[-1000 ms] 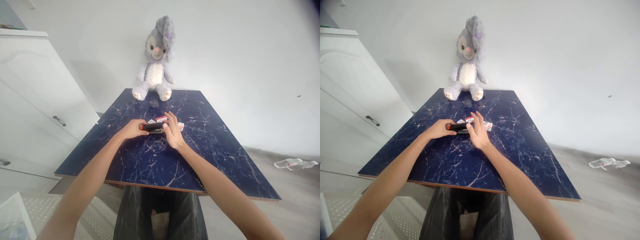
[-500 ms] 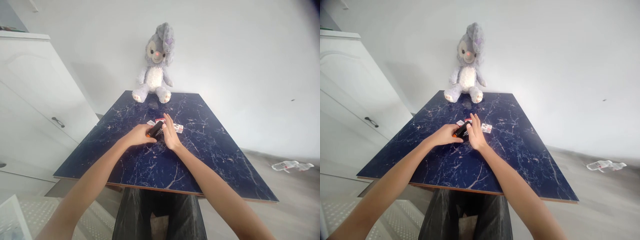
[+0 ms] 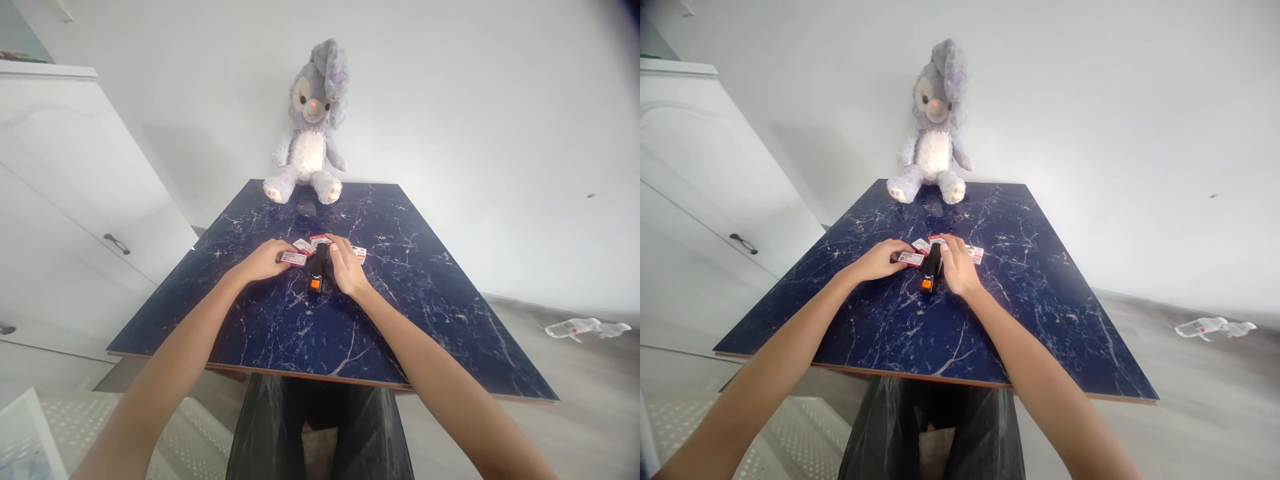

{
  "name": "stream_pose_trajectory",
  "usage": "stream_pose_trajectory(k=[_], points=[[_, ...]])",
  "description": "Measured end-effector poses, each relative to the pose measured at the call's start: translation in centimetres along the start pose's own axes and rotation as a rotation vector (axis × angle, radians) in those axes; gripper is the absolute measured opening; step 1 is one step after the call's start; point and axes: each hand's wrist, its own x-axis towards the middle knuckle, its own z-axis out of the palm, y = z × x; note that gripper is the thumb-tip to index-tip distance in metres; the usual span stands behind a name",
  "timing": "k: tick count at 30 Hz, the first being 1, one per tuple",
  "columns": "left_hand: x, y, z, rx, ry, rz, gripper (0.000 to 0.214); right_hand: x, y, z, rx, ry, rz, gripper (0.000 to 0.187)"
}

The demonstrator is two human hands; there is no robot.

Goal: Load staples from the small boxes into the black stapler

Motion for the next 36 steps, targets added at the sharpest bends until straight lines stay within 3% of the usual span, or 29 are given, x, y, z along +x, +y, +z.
stream_pose_trajectory(k=[3,6,14,17,20,22,25,30,36], points=[[0.4,0.5,1.9,-0.009,0.062,0.017,0.052,0.1,0.0,0.0,-0.025,0.010,0.014,0.059],[0.8,0.5,2.9,0.023,0.026,0.028,0.057,0.3,0.2,0.0,-0.044,0.016,0.036,0.058],[0.7,1.4,1.4,-0.012,0.011,0.051,0.047,0.5,-0.2,-0.7,-0.099,0.019,0.091,0.061],[0.6,0.9,1.6,-0.093,0.072,0.003,0.041,0.9,-0.2,-1.8,-0.154,0.107,0.107,0.056],[0.8,0.3,2.4,-0.125,0.148,-0.034,0.040,1.5,0.4,-3.3,-0.247,0.229,0.095,0.038],[0.9,0.2,2.9,-0.095,0.167,-0.021,0.042,1.8,1.2,-4.3,-0.287,0.240,0.130,0.036],[1.1,0.3,3.2,-0.061,0.187,-0.020,0.041,2.1,2.3,-5.3,-0.341,0.109,0.222,0.054],[2.2,0.6,3.3,-0.052,0.209,-0.057,0.033,1.9,2.8,-4.9,-0.448,-0.185,0.273,0.045],[3.8,0.3,4.3,-0.161,0.084,-0.086,0.049,1.5,2.5,-3.6,-0.520,-0.186,0.215,0.044]])
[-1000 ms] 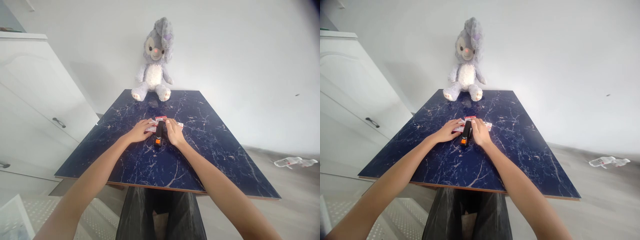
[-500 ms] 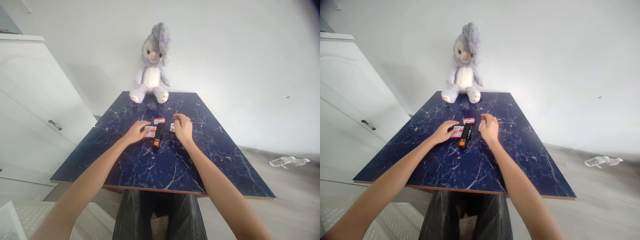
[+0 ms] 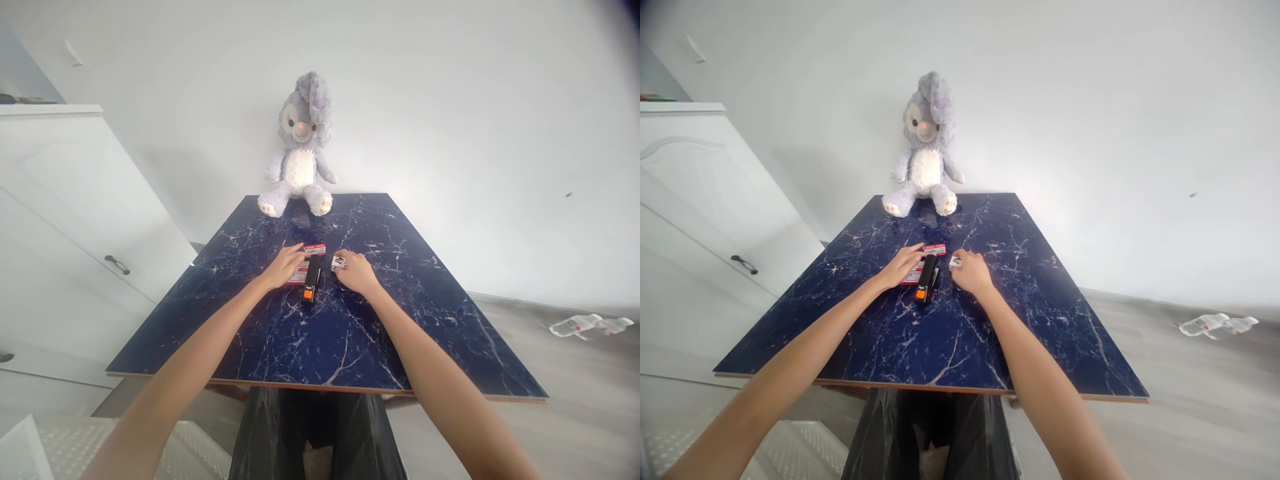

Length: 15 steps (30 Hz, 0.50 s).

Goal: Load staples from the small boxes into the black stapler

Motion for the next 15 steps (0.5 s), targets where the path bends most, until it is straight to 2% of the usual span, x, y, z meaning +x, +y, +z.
stream_pose_trajectory(k=[3,8,12,15], points=[[0.4,0.0,0.2,-0.038,-0.001,0.001,0.052,0.0,0.1,0.1,-0.016,0.001,-0.011,0.043],[0.2,0.6,-0.3,-0.002,0.090,0.009,0.044,0.0,0.2,0.2,-0.040,0.004,-0.035,0.042],[-0.4,0.4,-0.8,0.002,0.284,-0.149,0.025,0.0,0.3,0.3,-0.048,0.008,-0.047,0.042],[-0.6,-0.3,-0.9,-0.104,0.324,-0.248,0.021,0.0,0.4,0.4,-0.064,0.016,-0.060,0.042]])
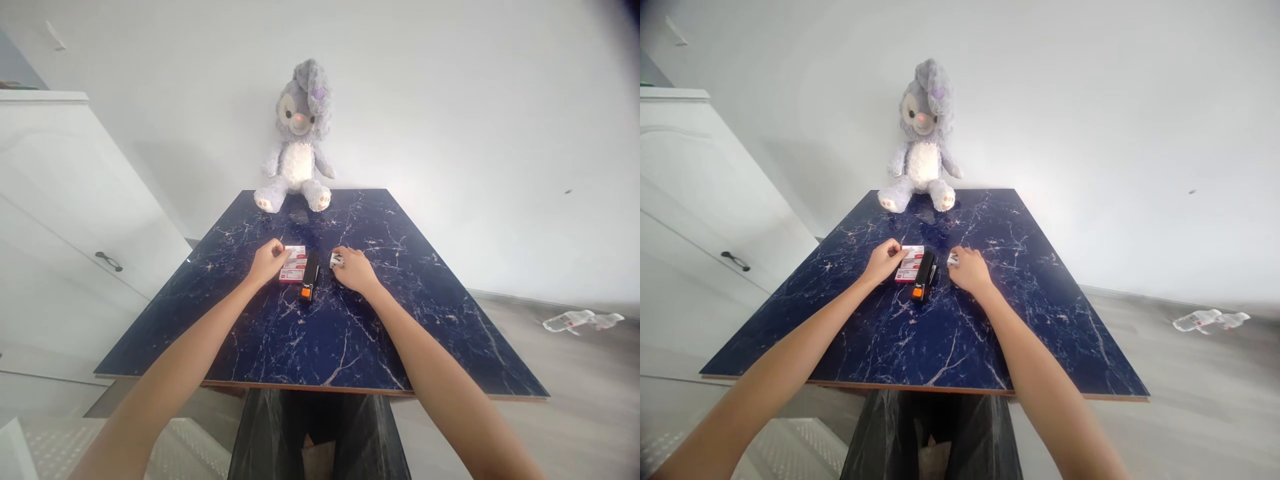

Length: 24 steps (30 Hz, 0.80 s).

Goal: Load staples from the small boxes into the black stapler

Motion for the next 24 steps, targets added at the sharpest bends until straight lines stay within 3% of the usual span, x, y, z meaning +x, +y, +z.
stream_pose_trajectory(k=[4,11,16,19,24], points=[[0.0,-0.2,-0.4,-0.087,-0.060,-0.048,0.013,0.0,0.1,0.0,0.003,-0.008,-0.004,0.042],[-0.7,1.4,-0.9,0.199,-0.258,0.197,0.026,0.0,0.0,0.0,-0.008,-0.002,-0.023,0.042],[-0.9,2.1,-1.8,0.208,-0.466,0.232,0.043,-0.1,-0.1,-0.2,-0.015,-0.021,-0.012,0.042],[-0.9,2.2,-2.4,0.156,-0.462,0.223,0.050,-0.1,-0.2,-0.2,-0.028,-0.019,-0.013,0.043],[-0.5,2.1,-2.9,-0.043,-0.338,0.159,0.044,-0.1,0.0,-0.1,-0.034,-0.021,-0.019,0.043]])
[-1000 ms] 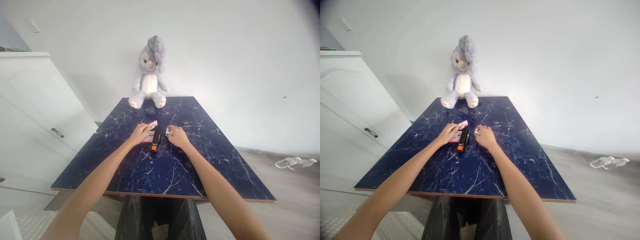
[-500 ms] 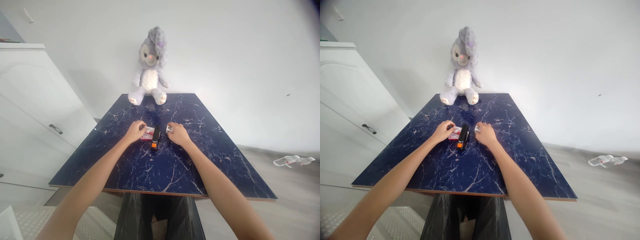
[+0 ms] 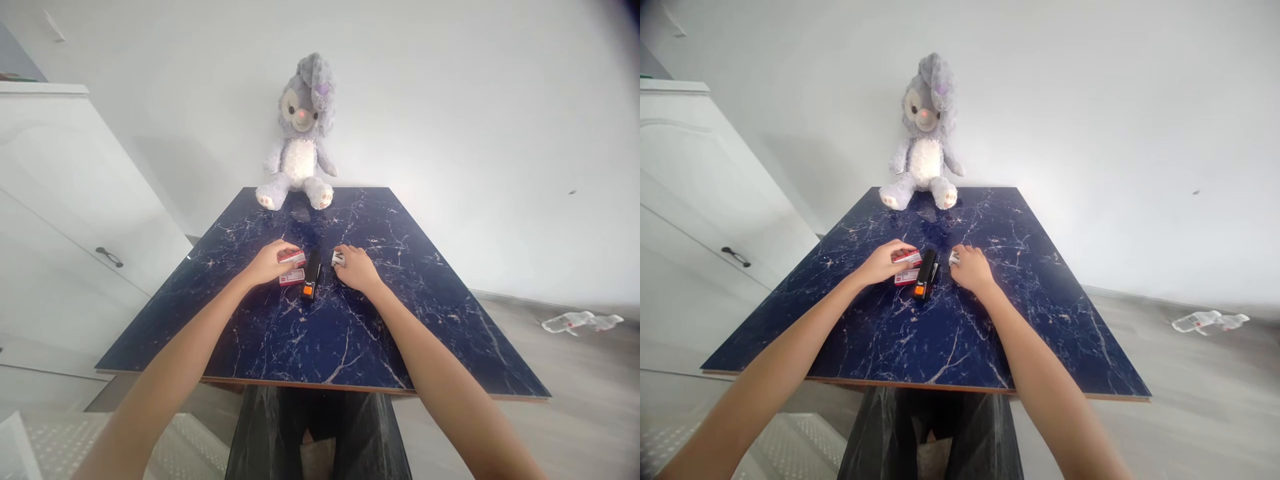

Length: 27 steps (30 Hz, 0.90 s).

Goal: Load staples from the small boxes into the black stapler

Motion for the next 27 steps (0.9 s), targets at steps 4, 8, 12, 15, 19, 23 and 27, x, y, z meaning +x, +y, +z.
stream_pose_trajectory(k=[4,8,12,15,19,23,27], points=[[0.0,0.5,-0.8,-0.175,-0.004,-0.093,0.045,0.0,0.1,0.1,0.000,-0.003,-0.004,0.043],[-0.4,1.5,-1.0,0.143,-0.229,-0.054,0.040,0.1,0.0,0.0,-0.006,-0.011,-0.002,0.043],[-0.7,2.1,-1.0,0.258,-0.160,-0.004,0.047,0.1,0.0,0.0,-0.012,-0.020,0.000,0.043],[-0.9,2.4,-1.1,0.199,-0.223,-0.020,0.051,0.1,0.1,0.1,-0.013,-0.021,-0.004,0.044],[-1.2,2.9,-0.7,0.244,-0.319,-0.063,0.056,0.1,0.1,0.1,-0.006,-0.011,-0.012,0.045],[-1.2,3.0,-0.3,0.293,-0.277,-0.081,0.045,0.0,0.0,0.0,-0.006,-0.019,-0.005,0.045],[-1.2,3.5,-0.3,0.381,-0.312,-0.083,0.033,-0.1,-0.1,-0.1,-0.011,-0.025,-0.003,0.045]])
